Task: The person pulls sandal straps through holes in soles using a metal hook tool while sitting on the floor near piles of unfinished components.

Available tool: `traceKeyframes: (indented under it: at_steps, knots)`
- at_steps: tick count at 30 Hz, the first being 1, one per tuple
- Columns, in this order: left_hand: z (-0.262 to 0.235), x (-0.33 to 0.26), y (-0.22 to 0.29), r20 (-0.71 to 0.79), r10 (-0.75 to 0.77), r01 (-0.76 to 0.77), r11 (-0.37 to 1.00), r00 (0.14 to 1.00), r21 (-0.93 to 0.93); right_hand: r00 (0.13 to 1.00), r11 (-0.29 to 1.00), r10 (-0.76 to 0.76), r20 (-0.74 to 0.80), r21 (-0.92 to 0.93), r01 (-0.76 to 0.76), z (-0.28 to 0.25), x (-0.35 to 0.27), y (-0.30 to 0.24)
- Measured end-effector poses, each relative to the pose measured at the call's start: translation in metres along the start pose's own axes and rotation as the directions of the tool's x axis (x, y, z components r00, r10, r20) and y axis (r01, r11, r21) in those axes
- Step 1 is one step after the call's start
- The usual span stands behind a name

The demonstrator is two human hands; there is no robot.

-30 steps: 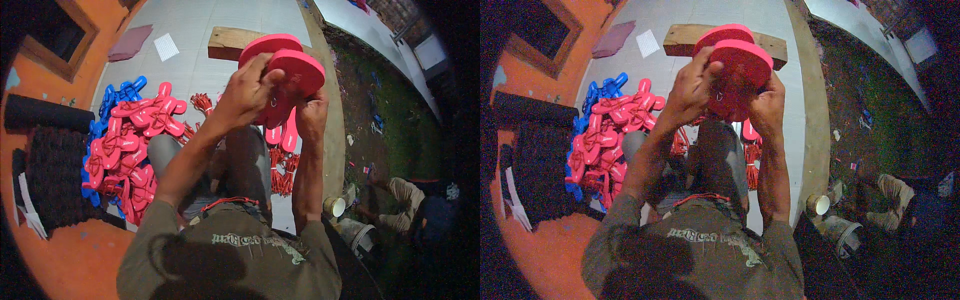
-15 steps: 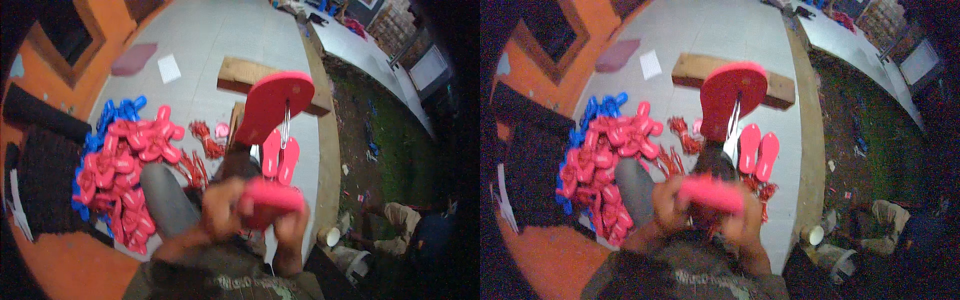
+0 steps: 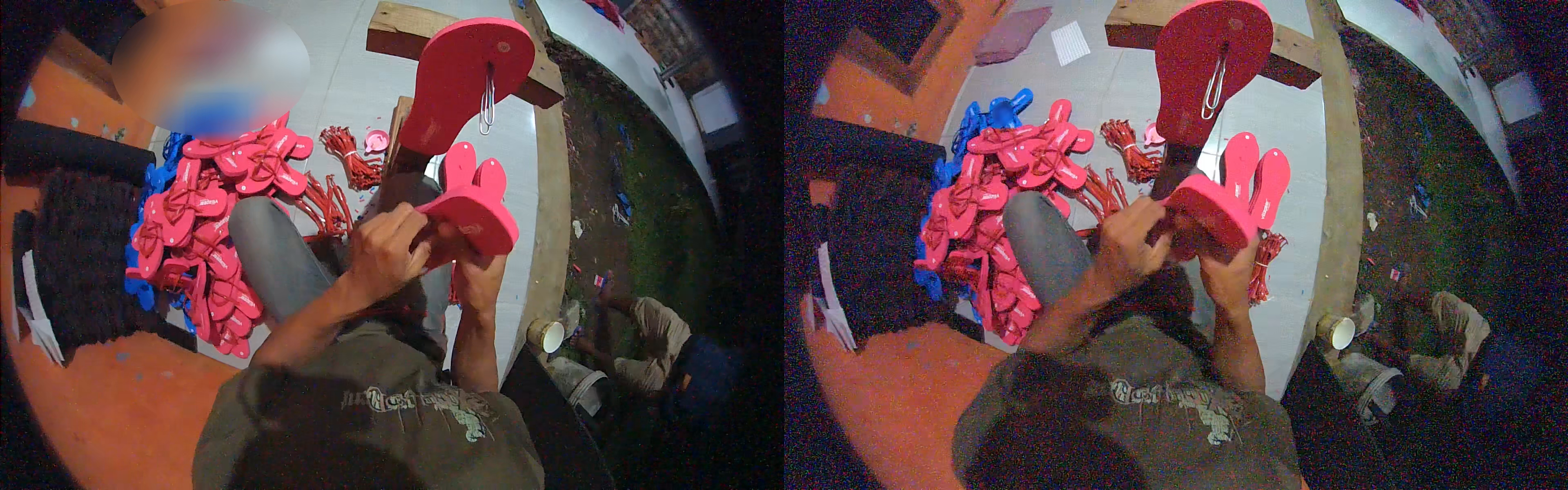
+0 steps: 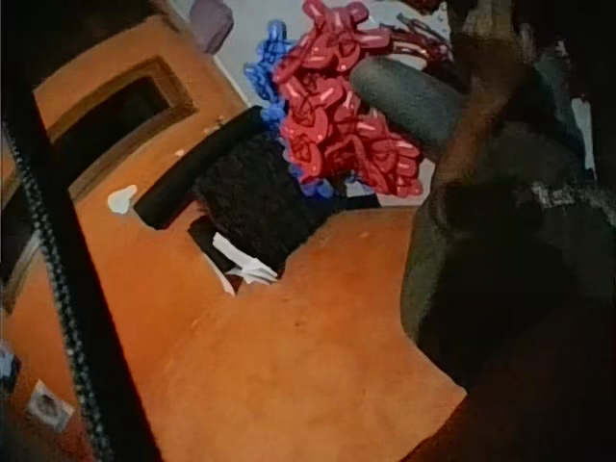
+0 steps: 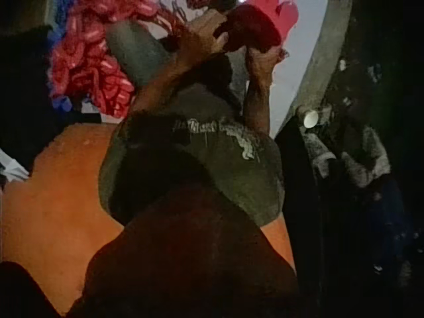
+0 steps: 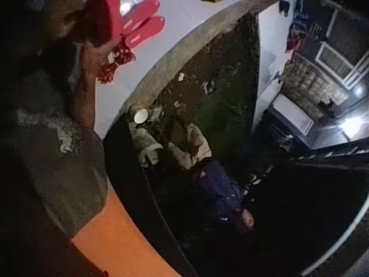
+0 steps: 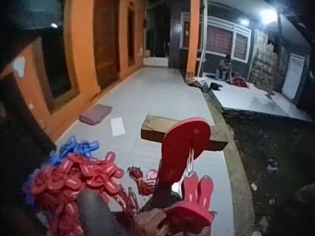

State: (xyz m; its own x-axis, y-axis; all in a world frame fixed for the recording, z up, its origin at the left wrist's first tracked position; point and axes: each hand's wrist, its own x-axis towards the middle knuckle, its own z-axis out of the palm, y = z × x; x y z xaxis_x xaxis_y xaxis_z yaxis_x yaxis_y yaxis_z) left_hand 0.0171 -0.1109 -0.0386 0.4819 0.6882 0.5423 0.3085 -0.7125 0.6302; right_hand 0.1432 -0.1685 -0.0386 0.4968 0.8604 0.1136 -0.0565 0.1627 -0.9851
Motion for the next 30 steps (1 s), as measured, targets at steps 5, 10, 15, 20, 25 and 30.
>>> traceKeyframes:
  at_steps: [5, 10, 15, 20, 25, 30]
  knots:
    - [-0.003, -0.011, 0.0, 0.164, -0.206, 0.256, 0.878, 0.965, -0.403, 0.988, 0.994, 0.11, -0.104, -0.016, -0.112, 0.0, 0.009, 0.002]
    - [-0.001, -0.027, -0.01, 0.247, -0.341, 0.413, 0.835, 0.907, -0.363, 0.993, 0.986, 0.115, -0.022, -0.117, -0.117, -0.003, 0.015, 0.013]
    - [-0.001, -0.028, -0.04, 0.029, -0.235, 0.236, 0.95, 0.972, -0.207, 0.982, 0.987, 0.151, -0.117, 0.064, -0.144, -0.009, 0.019, 0.025]
    - [-0.001, -0.063, -0.075, 0.452, -0.5, 0.668, 0.45, 0.738, -0.593, 0.956, 0.627, 0.282, -0.077, 0.769, -0.123, -0.019, 0.028, 0.048]
    - [0.009, -0.075, -0.075, 0.355, -0.719, 0.31, -0.2, 0.597, -0.929, 0.944, 0.646, 0.329, -0.029, 0.736, -0.203, 0.0, 0.005, 0.077]
    - [-0.02, -0.063, -0.092, 0.193, -0.77, 0.47, 0.154, 0.608, -0.869, 0.955, 0.888, 0.292, 0.043, 0.357, -0.288, -0.027, -0.01, 0.08]
